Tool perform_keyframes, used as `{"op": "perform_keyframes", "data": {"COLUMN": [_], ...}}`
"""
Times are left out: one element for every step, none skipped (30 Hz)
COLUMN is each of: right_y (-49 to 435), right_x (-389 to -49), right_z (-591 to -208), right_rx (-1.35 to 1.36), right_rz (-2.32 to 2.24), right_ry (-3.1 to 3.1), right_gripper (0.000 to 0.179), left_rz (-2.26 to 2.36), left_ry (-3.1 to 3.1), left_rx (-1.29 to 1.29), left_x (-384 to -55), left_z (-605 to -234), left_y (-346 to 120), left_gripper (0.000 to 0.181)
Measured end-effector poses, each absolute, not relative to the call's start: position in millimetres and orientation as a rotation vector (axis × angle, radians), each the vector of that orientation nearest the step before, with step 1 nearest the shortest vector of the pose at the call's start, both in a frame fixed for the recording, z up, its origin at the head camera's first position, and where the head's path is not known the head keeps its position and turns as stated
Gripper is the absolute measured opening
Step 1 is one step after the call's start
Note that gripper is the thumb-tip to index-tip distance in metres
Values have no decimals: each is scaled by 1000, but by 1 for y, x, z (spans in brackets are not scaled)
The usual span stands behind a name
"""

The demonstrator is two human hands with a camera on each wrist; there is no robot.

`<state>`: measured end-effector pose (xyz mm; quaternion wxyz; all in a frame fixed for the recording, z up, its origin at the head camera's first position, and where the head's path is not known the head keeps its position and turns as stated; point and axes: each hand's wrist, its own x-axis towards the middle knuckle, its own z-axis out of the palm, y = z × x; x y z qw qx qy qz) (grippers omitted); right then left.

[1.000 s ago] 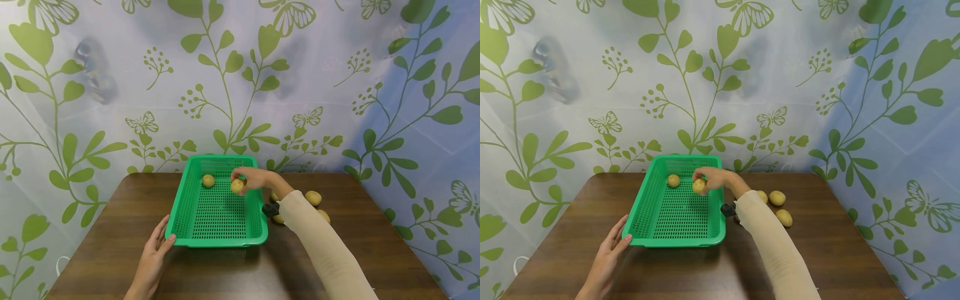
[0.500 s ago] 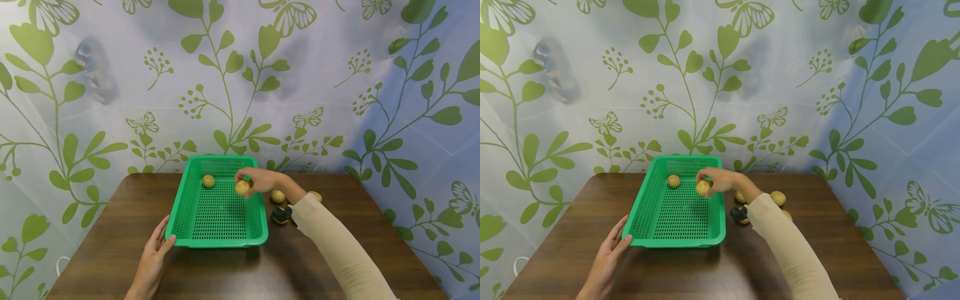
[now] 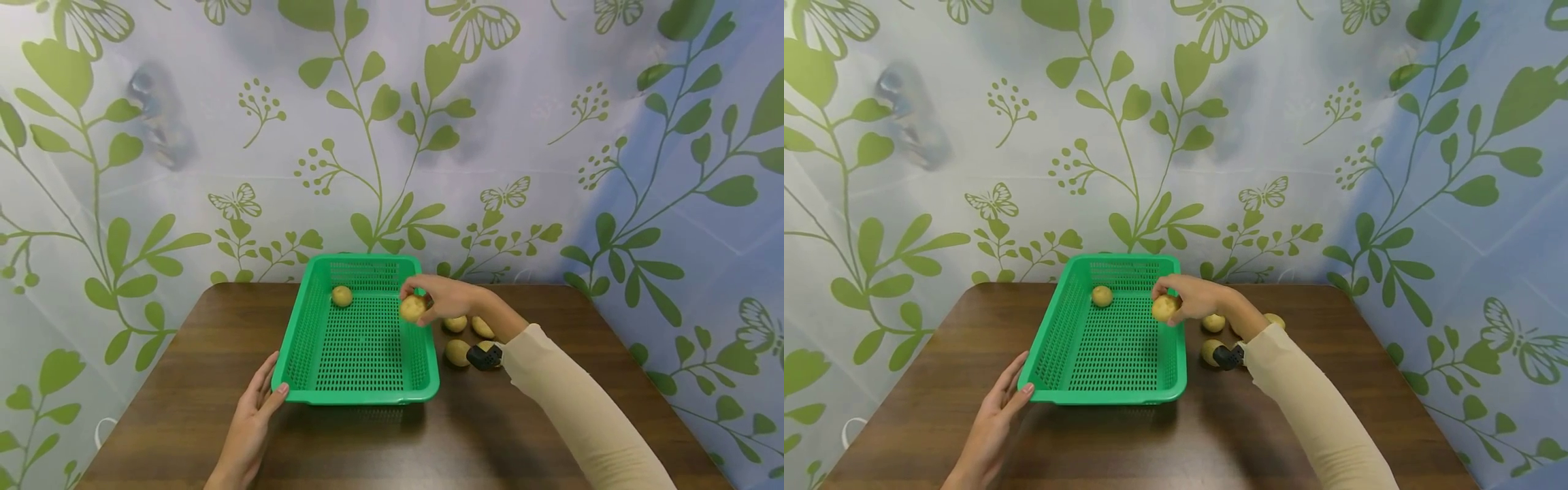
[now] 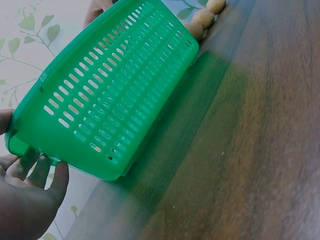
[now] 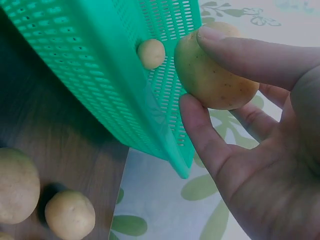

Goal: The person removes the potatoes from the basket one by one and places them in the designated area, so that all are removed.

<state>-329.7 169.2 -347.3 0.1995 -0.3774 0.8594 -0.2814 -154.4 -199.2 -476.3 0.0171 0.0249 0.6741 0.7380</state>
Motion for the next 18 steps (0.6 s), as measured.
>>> {"op": "perform_keyframes", "data": {"right_y": [171, 173, 175, 177, 179, 181, 184, 186, 188, 190, 192, 194, 196, 198, 200, 202, 204, 206], "right_x": [-328, -326, -324, -323, -321, -318, -316, -314, -312, -311, -309, -307, -306, -305, -303, -302, -300, -299], "right_z": [-348, -349, -349, -350, -351, -351, -352, -353, -354, -355, -356, -358, -360, -362, -364, -366, -368, -370], "right_rx": [-1065, -1075, -1078, -1083, -1080, -1078, -1079, -1076, -1069, -1064, -1047, -1030, -1015, -992, -966, -939, -914, -900], "right_rz": [-797, -805, -815, -822, -829, -836, -841, -848, -863, -878, -905, -933, -958, -987, -1013, -1031, -1050, -1061], "right_ry": [2403, 2402, 2403, 2406, 2410, 2415, 2420, 2423, 2422, 2423, 2414, 2405, 2399, 2394, 2390, 2392, 2390, 2394], "right_gripper": [45, 44, 43, 43, 42, 42, 42, 42, 43, 44, 45, 45, 46, 47, 47, 47, 47, 47], "left_rz": [2294, 2292, 2291, 2292, 2293, 2294, 2293, 2290, 2289, 2289, 2289, 2290, 2291, 2293, 2295, 2297, 2297, 2296], "left_ry": [2096, 2096, 2096, 2097, 2100, 2102, 2101, 2102, 2102, 2102, 2102, 2100, 2099, 2098, 2097, 2096, 2096, 2097], "left_rx": [78, 74, 72, 72, 71, 68, 65, 61, 59, 58, 57, 56, 57, 60, 62, 67, 68, 68], "left_x": [-154, -154, -154, -154, -154, -154, -154, -154, -154, -154, -154, -154, -154, -154, -154, -154, -154, -154], "left_z": [-476, -476, -475, -475, -475, -475, -475, -475, -476, -476, -475, -475, -475, -475, -475, -475, -475, -476], "left_y": [-200, -199, -199, -199, -199, -199, -198, -198, -198, -198, -198, -198, -198, -198, -198, -198, -198, -198], "left_gripper": [67, 67, 67, 67, 66, 66, 67, 67, 67, 67, 67, 67, 67, 67, 67, 67, 67, 67]}}
